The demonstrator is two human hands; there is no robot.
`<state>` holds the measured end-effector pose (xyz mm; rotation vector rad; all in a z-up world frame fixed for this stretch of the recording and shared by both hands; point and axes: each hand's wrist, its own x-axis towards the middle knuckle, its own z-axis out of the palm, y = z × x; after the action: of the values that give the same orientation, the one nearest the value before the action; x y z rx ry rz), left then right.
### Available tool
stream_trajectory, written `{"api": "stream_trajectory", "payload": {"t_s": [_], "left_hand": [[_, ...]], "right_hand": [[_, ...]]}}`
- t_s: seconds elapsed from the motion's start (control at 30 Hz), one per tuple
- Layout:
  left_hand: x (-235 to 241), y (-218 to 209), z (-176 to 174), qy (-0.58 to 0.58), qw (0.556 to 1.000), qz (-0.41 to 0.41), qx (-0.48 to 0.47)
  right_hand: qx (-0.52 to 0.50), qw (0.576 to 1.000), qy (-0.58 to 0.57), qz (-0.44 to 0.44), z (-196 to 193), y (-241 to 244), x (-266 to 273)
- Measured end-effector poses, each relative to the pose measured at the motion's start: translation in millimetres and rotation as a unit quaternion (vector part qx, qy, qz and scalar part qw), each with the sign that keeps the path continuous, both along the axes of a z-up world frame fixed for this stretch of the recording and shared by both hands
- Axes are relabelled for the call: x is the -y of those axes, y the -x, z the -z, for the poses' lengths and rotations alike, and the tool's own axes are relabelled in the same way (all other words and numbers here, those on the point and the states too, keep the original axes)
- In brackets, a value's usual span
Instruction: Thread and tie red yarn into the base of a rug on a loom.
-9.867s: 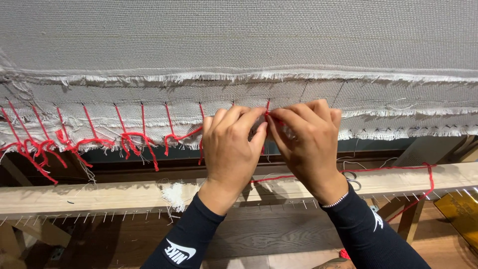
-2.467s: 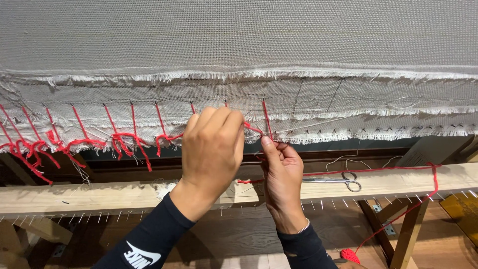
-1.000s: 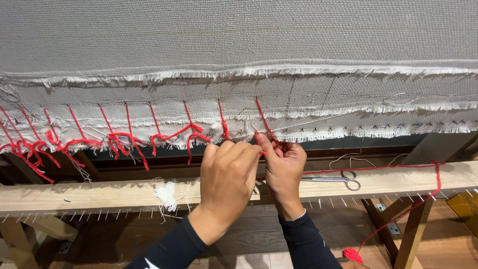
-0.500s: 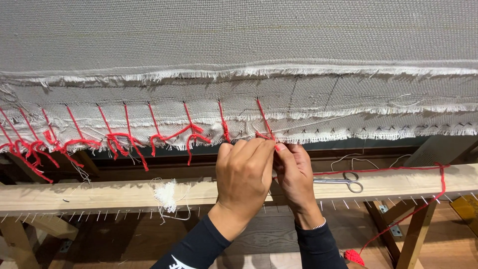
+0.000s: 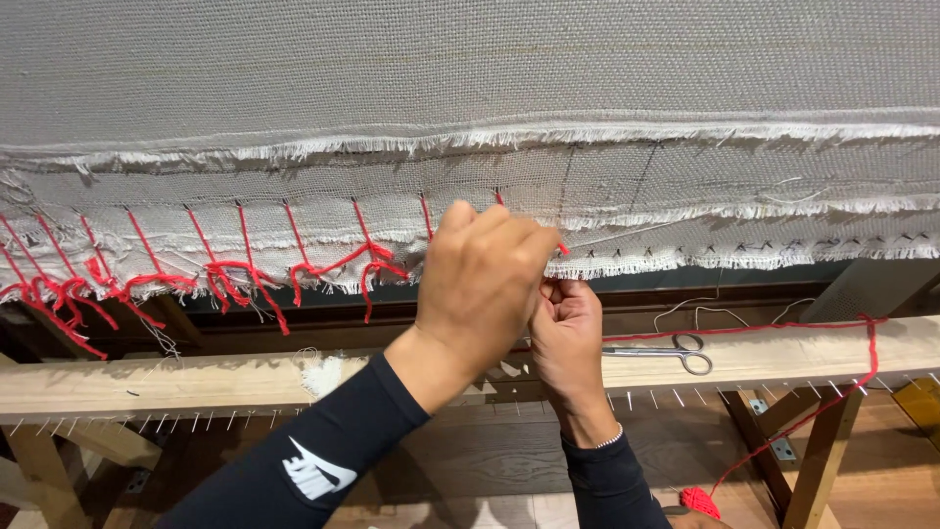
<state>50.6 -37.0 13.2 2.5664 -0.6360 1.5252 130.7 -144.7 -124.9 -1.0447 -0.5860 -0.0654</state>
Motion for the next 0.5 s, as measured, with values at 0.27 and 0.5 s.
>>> {"api": "stream_trajectory", "payload": {"t_s": [0.27,0.5], "left_hand": [[-27,11,-22,0.025,1.000,0.008,0.003],[-38,16,-15,0.141,0.990,-0.005,-0.011]], "right_hand": [[-0.026,0.999,-0.027,0.032,-40,29,-14],[-0.044,0.995,-0.025,0.084,-21,19,-22]]}}
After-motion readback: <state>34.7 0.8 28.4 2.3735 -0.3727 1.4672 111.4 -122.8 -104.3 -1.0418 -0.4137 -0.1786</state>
